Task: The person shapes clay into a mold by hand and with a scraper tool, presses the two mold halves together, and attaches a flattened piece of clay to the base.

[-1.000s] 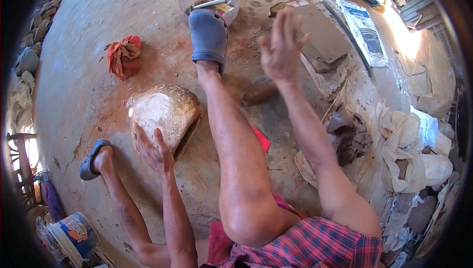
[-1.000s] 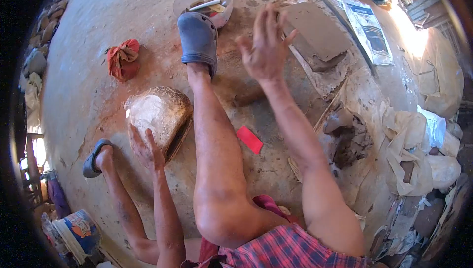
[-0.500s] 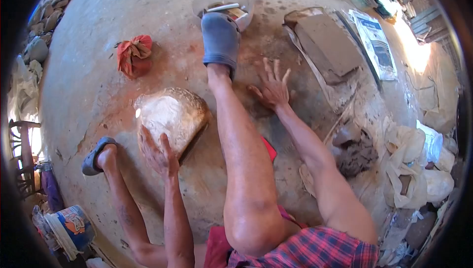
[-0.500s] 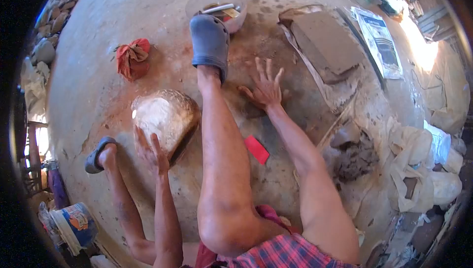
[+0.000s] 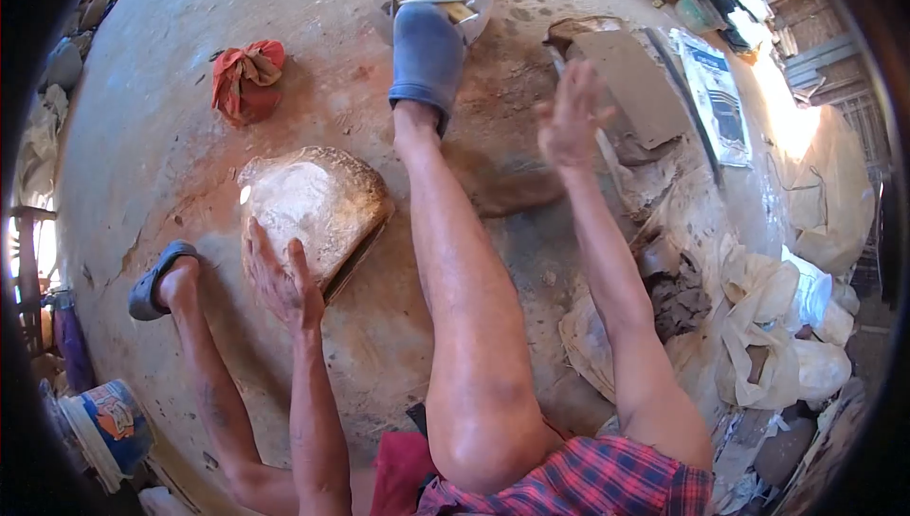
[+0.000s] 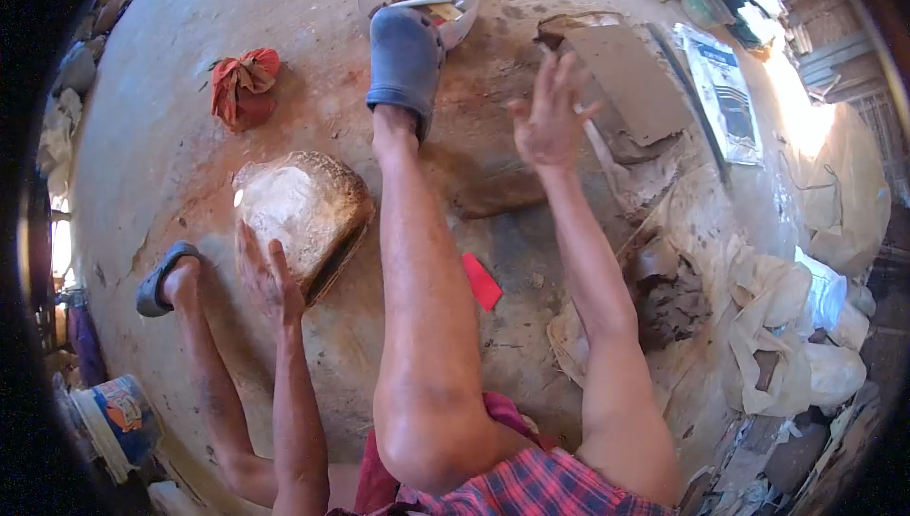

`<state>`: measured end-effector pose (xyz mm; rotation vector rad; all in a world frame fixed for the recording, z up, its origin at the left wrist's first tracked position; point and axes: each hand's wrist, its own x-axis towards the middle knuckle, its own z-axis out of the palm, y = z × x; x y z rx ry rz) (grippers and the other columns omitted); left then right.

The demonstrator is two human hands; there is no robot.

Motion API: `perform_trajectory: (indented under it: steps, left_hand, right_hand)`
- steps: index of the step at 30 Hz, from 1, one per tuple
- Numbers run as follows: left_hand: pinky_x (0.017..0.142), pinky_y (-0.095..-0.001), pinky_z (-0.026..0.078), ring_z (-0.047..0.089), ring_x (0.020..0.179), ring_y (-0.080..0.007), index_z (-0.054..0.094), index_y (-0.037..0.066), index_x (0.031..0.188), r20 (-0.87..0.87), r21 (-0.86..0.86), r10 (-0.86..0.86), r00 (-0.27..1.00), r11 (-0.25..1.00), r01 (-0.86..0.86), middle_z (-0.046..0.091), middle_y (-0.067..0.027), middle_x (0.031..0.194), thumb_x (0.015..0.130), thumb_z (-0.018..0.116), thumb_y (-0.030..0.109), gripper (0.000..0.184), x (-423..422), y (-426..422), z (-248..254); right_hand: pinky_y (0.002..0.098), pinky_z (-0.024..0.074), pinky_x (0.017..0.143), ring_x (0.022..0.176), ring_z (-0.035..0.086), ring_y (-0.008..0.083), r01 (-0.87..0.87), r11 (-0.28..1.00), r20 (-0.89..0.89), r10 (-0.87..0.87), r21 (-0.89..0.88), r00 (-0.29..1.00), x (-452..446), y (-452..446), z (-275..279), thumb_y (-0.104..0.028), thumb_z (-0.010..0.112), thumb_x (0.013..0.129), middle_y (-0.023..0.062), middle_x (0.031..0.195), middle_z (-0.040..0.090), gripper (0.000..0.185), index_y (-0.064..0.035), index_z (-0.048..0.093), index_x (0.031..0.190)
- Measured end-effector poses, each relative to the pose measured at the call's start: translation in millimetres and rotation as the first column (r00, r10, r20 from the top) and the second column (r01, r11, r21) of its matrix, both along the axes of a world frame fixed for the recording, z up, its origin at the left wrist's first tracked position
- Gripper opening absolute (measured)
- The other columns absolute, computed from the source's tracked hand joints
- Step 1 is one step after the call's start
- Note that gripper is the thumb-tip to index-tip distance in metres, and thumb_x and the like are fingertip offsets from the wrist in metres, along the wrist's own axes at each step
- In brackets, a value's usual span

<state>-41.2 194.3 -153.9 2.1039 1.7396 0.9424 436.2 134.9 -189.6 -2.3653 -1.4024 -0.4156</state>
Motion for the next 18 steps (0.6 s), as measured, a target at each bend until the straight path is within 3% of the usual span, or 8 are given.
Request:
perform_trajectory:
  steps: [2,3,6,8,11,12,14,18]
  left_hand:
    - [0.127,-0.0518,0.021,0.033,0.154,-0.0410,0.037,0.005,0.163,-0.020,-0.032,0.021,1.000,0.999,-0.022,0.044,-0.0204,0.163,0.103,0.052,0.055,0.080,0.0,-1.1,5.8]
    - [0.127,-0.0521,0.019,0.032,0.155,-0.0410,0.036,0.004,0.163,0.013,-0.059,0.015,1.000,0.998,-0.014,0.044,-0.0208,0.163,0.103,0.052,0.056,0.081,0.3,-1.4,7.3]
    - [0.127,-0.0520,0.019,0.033,0.155,-0.0408,0.035,0.004,0.164,-0.003,-0.045,0.014,1.000,0.999,-0.014,0.042,-0.0210,0.164,0.103,0.051,0.058,0.083,-0.7,-1.9,6.8]
    - [0.127,-0.0507,0.021,0.035,0.154,-0.0397,0.036,0.003,0.163,0.008,-0.011,0.009,1.000,1.000,-0.009,0.042,-0.0213,0.164,0.104,0.050,0.056,0.080,7.6,3.9,4.8]
    - [0.126,-0.0481,0.025,0.038,0.152,-0.0376,0.039,0.000,0.161,-0.068,0.014,-0.010,0.998,1.000,0.011,0.041,-0.0219,0.165,0.106,0.049,0.052,0.076,-6.1,-6.4,2.6]
    - [0.126,-0.0480,0.025,0.039,0.152,-0.0375,0.038,0.001,0.161,-0.020,0.001,-0.013,1.000,1.000,0.013,0.041,-0.0220,0.165,0.107,0.050,0.051,0.075,-5.3,-8.9,1.6]
    - [0.126,-0.0479,0.025,0.039,0.152,-0.0374,0.037,0.001,0.162,0.048,0.027,-0.021,0.999,0.999,0.019,0.041,-0.0221,0.165,0.107,0.051,0.050,0.075,-0.2,5.0,6.6]
    - [0.126,-0.0475,0.024,0.040,0.151,-0.0368,0.034,0.003,0.164,-0.012,-0.015,0.001,1.000,1.000,-0.001,0.041,-0.0222,0.165,0.107,0.052,0.047,0.074,3.2,-3.7,3.1]
  right_hand:
    - [0.0847,0.0040,0.115,0.160,0.004,0.0496,-0.011,0.976,0.076,-0.006,0.217,0.997,1.3,-5.5,-2.1,-0.080,0.038,0.098,0.0195,0.177,0.004,0.096,-0.0223,0.015,0.171]
    - [0.0848,0.0029,0.115,0.161,0.001,0.0476,0.072,0.964,0.058,-0.059,-0.257,0.997,-13.9,-19.2,-50.0,-0.081,0.039,0.097,0.0168,0.178,0.003,0.097,-0.0241,0.012,0.171]
    - [0.0847,0.0018,0.115,0.162,0.000,0.0458,-0.063,0.940,-0.019,0.060,-0.335,0.998,-4.0,-15.1,-49.3,-0.082,0.041,0.096,0.0139,0.178,0.004,0.098,-0.0246,0.014,0.171]
    - [0.0842,0.0016,0.115,0.162,0.002,0.0453,-0.069,0.963,0.041,0.082,-0.262,0.996,-9.5,4.0,-31.4,-0.081,0.041,0.096,0.0129,0.178,0.005,0.098,-0.0248,0.013,0.171]
    - [0.0860,0.0060,0.113,0.160,0.009,0.0489,-0.125,0.946,0.066,0.110,0.299,0.992,-43.7,26.0,-16.9,-0.073,0.042,0.101,0.0130,0.178,0.008,0.090,-0.0228,0.015,0.171]
    - [0.0860,0.0060,0.113,0.160,0.009,0.0489,-0.116,0.944,0.064,0.100,0.310,0.993,-56.8,20.4,-27.4,-0.073,0.042,0.101,0.0130,0.178,0.008,0.090,-0.0228,0.015,0.171]
    - [0.0855,0.0101,0.113,0.159,0.012,0.0498,-0.072,0.932,-0.052,0.057,-0.355,0.997,-84.2,18.3,-36.6,-0.063,0.046,0.103,0.0142,0.178,0.010,0.085,-0.0198,0.018,0.171]
    - [0.0858,0.0115,0.113,0.159,0.013,0.0491,-0.068,0.996,0.032,0.070,-0.052,0.997,-79.8,36.6,-3.3,-0.063,0.047,0.102,0.0149,0.177,0.012,0.086,-0.0204,0.018,0.171]
